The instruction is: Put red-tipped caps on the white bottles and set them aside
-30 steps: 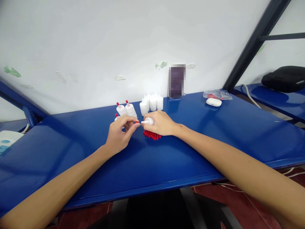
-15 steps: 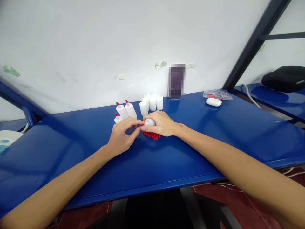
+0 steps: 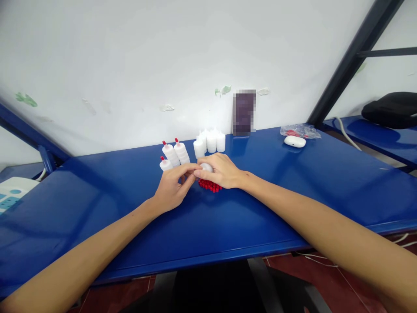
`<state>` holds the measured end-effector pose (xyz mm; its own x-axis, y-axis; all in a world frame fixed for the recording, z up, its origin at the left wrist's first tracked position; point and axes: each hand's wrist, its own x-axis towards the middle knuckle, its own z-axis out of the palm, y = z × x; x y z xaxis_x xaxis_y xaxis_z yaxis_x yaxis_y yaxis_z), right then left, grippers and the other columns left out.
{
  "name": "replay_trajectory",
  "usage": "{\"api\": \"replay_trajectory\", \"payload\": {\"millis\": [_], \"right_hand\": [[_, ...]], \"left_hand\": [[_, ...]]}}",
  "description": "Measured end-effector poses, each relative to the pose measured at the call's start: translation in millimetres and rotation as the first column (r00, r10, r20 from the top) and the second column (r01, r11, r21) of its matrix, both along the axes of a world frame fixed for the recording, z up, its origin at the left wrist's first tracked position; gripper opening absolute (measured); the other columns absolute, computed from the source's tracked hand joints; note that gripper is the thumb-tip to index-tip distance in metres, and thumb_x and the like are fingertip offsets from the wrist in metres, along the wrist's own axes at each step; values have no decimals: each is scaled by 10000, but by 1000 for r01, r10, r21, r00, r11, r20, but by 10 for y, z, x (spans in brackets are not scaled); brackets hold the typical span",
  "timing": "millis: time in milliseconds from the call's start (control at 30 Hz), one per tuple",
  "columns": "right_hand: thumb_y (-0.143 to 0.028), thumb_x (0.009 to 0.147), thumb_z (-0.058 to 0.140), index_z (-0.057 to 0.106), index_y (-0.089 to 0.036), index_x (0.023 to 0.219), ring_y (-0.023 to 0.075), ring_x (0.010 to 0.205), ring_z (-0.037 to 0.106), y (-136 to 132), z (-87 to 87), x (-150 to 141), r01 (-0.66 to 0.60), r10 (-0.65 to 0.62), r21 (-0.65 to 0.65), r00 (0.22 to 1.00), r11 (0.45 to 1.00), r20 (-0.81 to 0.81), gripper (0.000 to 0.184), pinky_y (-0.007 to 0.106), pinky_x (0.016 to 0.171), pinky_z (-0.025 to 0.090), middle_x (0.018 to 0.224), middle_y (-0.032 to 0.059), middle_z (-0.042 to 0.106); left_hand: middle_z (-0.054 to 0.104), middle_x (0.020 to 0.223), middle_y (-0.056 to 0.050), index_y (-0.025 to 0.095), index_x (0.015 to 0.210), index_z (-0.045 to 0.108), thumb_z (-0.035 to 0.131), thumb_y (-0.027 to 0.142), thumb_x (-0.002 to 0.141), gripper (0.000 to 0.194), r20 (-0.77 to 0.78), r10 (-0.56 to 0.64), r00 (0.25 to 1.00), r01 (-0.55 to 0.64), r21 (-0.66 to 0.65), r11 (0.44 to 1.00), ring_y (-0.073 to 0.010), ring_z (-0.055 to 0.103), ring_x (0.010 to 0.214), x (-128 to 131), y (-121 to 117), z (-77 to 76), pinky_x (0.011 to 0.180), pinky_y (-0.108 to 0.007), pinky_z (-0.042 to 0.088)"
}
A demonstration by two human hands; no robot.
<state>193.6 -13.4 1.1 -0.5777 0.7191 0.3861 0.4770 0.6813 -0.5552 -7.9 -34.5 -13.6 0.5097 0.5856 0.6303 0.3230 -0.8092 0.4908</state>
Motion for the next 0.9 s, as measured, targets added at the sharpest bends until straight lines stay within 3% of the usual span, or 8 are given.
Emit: {"api": "replay_trajectory", "payload": {"millis": [133,233,333,533,767,900], "right_hand": [[-546,942,446,581,-173,756,132,630,465,38,6,18,-3,-25,-127,975,992,-219,438,270,617,340,672,-6,534],[-481,935,461,600,-172,742,148,641,501,118,-15,45,8,-105,-255,924,967,-369,390,278,615,371,685,13,577],[-492,916,467,640,-168,718,178,690,556,221,-74,92,8,-174,-337,869,941,-464,417,289,643,410,717,46,632],[-625,910,412,659,-181,615,190,614,562,318,-166,179,73,-246,-358,851,931,-465,588,319,667,444,597,53,616],[-615,893,481,656,-171,619,176,575,558,320,-189,209,110,-255,-295,818,949,-516,551,311,611,427,603,48,619],[-572,904,471,663,-175,628,181,634,564,309,-171,221,60,-206,-278,819,959,-536,521,316,666,434,665,51,626]], "left_hand": [[578,657,44,184,968,586,529,287,977,118,188,152,970,-167,65,984,-67,504,532,-40,9,98,531,-194,412],[496,617,48,188,844,521,497,338,971,198,320,291,902,-354,162,921,-74,436,513,-190,114,188,510,-208,376],[462,600,55,189,790,493,531,351,938,223,301,402,865,-473,216,855,-73,390,502,-403,276,225,509,-218,347],[418,565,74,185,787,522,600,387,908,248,144,535,833,-553,185,812,-74,394,501,-644,468,181,552,-226,340],[400,543,79,189,817,565,606,423,893,250,31,571,820,-567,174,805,-87,413,496,-650,497,141,566,-238,335],[397,546,78,188,809,569,601,437,896,265,17,565,825,-561,154,814,-87,412,497,-639,483,138,571,-240,331]]}}
